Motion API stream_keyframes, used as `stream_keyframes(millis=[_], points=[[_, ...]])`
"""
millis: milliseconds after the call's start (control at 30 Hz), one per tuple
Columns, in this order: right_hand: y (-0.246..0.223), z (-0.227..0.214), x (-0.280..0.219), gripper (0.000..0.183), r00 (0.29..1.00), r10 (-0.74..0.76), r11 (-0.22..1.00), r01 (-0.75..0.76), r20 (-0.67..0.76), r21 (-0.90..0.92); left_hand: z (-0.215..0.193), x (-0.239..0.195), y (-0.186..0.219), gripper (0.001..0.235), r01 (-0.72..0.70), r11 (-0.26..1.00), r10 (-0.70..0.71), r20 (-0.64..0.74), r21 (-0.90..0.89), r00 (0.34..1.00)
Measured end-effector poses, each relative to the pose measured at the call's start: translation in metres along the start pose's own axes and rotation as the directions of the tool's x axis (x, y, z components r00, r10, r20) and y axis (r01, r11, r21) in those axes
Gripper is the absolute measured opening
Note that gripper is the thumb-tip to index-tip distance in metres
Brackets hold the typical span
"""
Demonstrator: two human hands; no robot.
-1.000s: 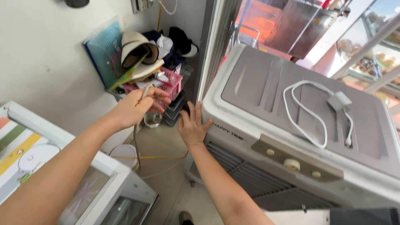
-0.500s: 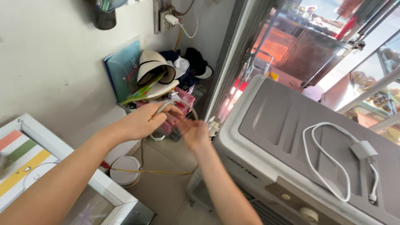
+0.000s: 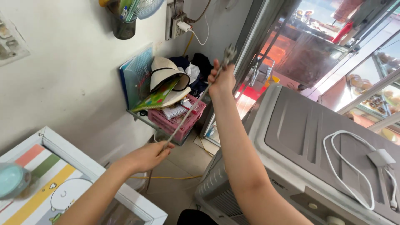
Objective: Moving an air cooler into position and connecting it to a power outlet in a shop environment.
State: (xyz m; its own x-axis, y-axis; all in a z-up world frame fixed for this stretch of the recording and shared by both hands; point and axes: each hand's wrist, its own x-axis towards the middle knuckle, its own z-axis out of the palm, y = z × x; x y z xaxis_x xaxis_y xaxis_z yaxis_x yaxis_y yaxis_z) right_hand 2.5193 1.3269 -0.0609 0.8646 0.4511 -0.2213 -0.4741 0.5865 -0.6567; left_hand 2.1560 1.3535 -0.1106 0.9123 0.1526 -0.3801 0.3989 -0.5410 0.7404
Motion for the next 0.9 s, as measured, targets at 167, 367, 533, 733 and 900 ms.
stream_keyframes(millis=[167, 367, 533, 733, 900], points=[[-0.021, 0.073, 0.05, 0.03, 0.937, 0.153, 0.984, -0.113, 0.315, -0.141, -0.014, 0.03, -0.012, 0.053, -0.131, 0.973, 0.114, -0.096, -0.19, 0.989], [0.046, 0.034, 0.198, 0.033, 0.9, 0.42, 0.473, -0.103, 0.12, -0.875, -0.052, 0.07, -0.022, 0.049, -0.147, 0.963, 0.093, -0.236, -0.225, 0.967], [0.089, -0.024, 0.307, 0.027, 0.964, 0.266, 0.299, -0.052, 0.031, -0.953, -0.092, 0.102, -0.012, 0.047, 0.001, 0.968, -0.055, -0.209, -0.251, 0.976], [0.155, -0.046, 0.382, 0.031, 0.947, -0.105, 0.108, 0.313, 0.302, -0.944, -0.114, 0.148, -0.009, 0.04, 0.001, 0.95, -0.08, -0.242, -0.313, 0.967], [0.175, -0.012, 0.367, 0.037, 0.986, -0.131, 0.297, 0.138, 0.103, -0.945, -0.121, 0.181, -0.013, 0.043, 0.133, 0.934, -0.195, -0.16, -0.333, 0.968]])
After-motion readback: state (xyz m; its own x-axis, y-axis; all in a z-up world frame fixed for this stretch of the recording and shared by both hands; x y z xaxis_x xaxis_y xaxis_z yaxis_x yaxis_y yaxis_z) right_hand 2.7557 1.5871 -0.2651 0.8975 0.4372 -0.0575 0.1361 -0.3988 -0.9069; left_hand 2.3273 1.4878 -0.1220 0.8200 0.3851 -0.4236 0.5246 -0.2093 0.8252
